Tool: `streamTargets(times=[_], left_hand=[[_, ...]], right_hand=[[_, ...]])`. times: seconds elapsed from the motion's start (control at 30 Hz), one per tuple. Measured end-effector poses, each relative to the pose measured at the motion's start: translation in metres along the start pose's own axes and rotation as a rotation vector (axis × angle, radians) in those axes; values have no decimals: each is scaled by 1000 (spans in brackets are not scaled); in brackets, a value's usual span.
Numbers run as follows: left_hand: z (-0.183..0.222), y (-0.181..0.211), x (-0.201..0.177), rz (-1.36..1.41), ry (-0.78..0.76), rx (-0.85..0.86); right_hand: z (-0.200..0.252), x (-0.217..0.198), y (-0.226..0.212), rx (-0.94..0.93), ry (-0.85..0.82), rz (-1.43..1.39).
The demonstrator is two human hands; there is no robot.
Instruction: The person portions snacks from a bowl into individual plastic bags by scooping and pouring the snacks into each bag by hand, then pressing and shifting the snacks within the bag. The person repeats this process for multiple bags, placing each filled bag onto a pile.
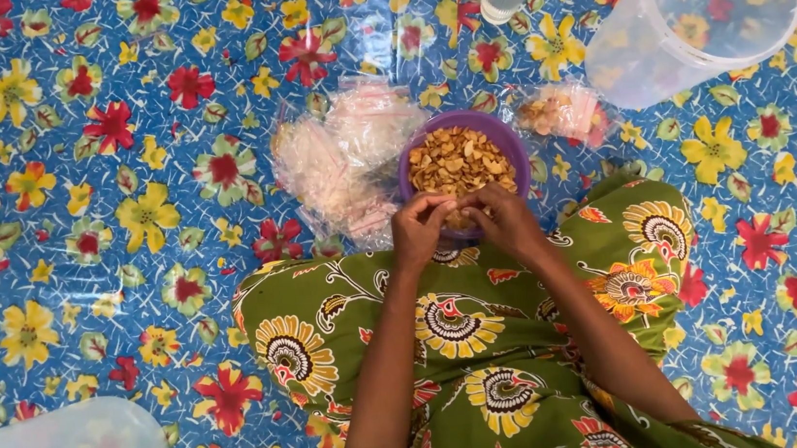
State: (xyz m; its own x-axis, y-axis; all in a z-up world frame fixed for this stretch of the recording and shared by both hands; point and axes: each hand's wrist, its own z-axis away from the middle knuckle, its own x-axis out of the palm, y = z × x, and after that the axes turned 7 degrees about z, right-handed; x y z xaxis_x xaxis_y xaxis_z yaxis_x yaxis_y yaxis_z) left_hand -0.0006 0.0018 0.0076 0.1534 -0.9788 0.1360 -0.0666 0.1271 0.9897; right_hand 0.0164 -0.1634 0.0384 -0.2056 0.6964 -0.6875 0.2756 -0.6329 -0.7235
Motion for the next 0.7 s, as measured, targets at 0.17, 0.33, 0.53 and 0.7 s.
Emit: streamTargets(times=[0.17,0.33,0.53,0.7], left_hand=[[1,2,-1,16,4,10],[3,-2,-1,27,9,20],[4,2,-2,40,-24,32],[6,10,-3,75,-24,-2]], right_hand=[[3,5,11,1,8,35],[4,0,5,-38,20,114],[7,-4,2,-78,34,137],[11,-6,-2,-77,35,141]])
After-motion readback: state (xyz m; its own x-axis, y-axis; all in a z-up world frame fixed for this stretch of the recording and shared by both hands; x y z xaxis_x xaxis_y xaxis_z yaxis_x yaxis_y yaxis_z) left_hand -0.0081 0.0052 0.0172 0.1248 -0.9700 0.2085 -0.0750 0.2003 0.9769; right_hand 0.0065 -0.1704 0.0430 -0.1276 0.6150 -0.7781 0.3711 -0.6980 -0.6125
